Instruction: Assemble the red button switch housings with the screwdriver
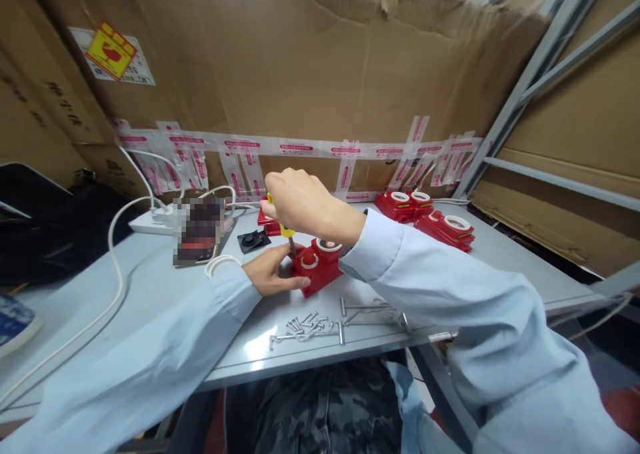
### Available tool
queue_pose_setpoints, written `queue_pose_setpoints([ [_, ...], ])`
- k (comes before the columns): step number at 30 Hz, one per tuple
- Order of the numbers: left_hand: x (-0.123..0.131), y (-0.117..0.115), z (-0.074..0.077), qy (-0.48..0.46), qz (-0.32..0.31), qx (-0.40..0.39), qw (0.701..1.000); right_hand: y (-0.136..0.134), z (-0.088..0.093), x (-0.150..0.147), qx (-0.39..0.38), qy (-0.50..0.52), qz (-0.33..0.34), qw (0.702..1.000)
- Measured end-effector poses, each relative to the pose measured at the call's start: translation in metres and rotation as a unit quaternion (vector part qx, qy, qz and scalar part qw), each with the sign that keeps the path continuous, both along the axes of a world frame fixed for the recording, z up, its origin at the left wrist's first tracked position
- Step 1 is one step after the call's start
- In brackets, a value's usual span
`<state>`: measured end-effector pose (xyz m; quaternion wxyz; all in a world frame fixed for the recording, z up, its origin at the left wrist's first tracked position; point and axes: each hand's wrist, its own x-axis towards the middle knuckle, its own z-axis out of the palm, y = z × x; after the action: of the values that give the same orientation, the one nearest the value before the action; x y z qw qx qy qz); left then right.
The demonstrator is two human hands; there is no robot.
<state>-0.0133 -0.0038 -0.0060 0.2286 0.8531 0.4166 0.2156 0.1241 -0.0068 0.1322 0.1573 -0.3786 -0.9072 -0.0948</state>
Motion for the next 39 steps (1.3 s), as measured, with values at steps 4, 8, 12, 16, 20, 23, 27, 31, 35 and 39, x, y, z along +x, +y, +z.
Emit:
queue_pose_setpoints([
  [4, 0.018, -0.006, 0.001, -0.025, 0.058, -0.052, 0.997, -0.002, -0.005, -0.004, 0.011, 0.008, 0.002, 1.0],
  [8, 0.03, -0.009, -0.001, -0.059, 0.132, -0.064, 0.987, -0.002, -0.009, -0.006, 0.008, 0.027, -0.014, 1.0],
  [12, 0.029, -0.009, -0.004, -0.099, 0.111, -0.077, 0.986, 0.006, -0.003, 0.008, -0.025, 0.0, 0.015, 1.0],
  [16, 0.024, -0.007, -0.005, -0.114, 0.074, -0.113, 0.984, 0.018, 0.012, 0.034, -0.09, -0.049, 0.126, 0.987],
  [20, 0.021, -0.002, -0.008, -0.111, 0.064, -0.115, 0.985, 0.017, 0.02, 0.042, -0.1, -0.091, 0.097, 0.986],
  [23, 0.02, 0.0, -0.01, -0.11, 0.064, -0.114, 0.985, 0.012, 0.019, 0.033, -0.024, -0.098, -0.027, 0.995],
  [27, 0.019, 0.0, -0.01, -0.109, 0.06, -0.108, 0.986, 0.009, 0.019, 0.026, -0.017, -0.121, 0.042, 0.992],
  [31, 0.02, 0.0, -0.009, -0.103, 0.061, -0.103, 0.987, 0.006, 0.024, 0.033, -0.062, -0.161, 0.131, 0.976],
  [35, 0.02, 0.001, -0.009, -0.095, 0.063, -0.084, 0.99, 0.005, 0.022, 0.035, -0.051, -0.126, -0.008, 0.991],
  [39, 0.02, 0.001, -0.01, -0.098, 0.068, -0.097, 0.988, 0.01, 0.02, 0.031, -0.028, -0.116, 0.041, 0.992],
])
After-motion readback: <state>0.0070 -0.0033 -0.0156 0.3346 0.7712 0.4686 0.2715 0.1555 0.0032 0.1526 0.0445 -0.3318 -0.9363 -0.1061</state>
